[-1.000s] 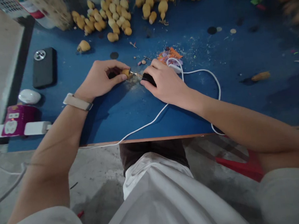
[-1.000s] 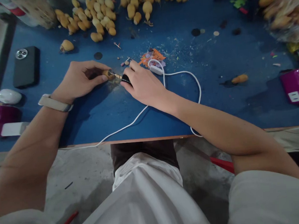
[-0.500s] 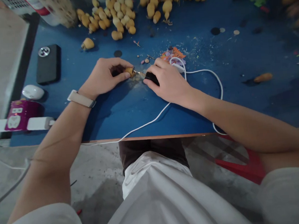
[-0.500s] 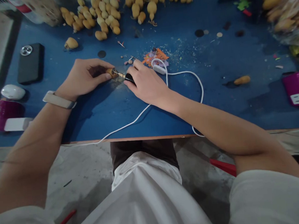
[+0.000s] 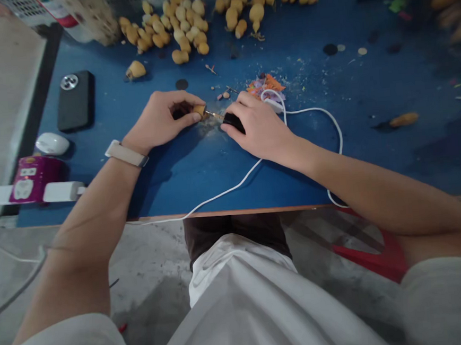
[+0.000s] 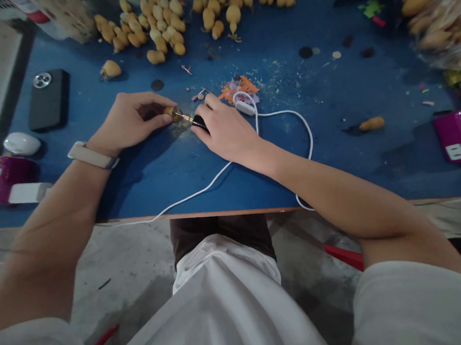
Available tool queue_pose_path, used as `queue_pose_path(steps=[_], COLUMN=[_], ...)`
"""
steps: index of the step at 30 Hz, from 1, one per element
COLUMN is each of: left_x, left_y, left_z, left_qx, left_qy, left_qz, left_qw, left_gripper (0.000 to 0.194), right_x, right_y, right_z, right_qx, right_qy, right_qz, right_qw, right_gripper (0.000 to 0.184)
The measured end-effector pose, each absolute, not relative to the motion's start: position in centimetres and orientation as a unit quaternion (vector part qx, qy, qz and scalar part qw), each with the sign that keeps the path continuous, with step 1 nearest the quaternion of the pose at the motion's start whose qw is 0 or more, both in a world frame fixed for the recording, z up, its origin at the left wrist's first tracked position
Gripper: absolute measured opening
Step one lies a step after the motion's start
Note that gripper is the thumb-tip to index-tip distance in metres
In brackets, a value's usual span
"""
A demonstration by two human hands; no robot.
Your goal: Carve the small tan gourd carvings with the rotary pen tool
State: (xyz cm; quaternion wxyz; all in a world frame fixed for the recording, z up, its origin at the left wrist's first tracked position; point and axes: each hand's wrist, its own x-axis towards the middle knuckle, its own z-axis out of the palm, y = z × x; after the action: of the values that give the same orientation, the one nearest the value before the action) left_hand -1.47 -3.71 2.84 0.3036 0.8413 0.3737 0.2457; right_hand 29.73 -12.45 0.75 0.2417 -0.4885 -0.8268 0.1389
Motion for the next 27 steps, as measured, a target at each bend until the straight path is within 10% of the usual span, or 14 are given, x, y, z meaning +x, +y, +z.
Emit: queue_pose_path(steps=[27], left_x=[-1.6], left_y=[-3.6], left_z=[2.9], left_qx=[0.842], left_qy=[0.374], left_qz=[0.236], left_qw=[0.308], left_gripper=[0.08], right_x=[29.8], right_y=[-12.7], right_z=[1.5], right_qx=[-0.494], right_qy=[-0.819], right_qz=[0.158], right_qw=[0.245], right_gripper=[0.05])
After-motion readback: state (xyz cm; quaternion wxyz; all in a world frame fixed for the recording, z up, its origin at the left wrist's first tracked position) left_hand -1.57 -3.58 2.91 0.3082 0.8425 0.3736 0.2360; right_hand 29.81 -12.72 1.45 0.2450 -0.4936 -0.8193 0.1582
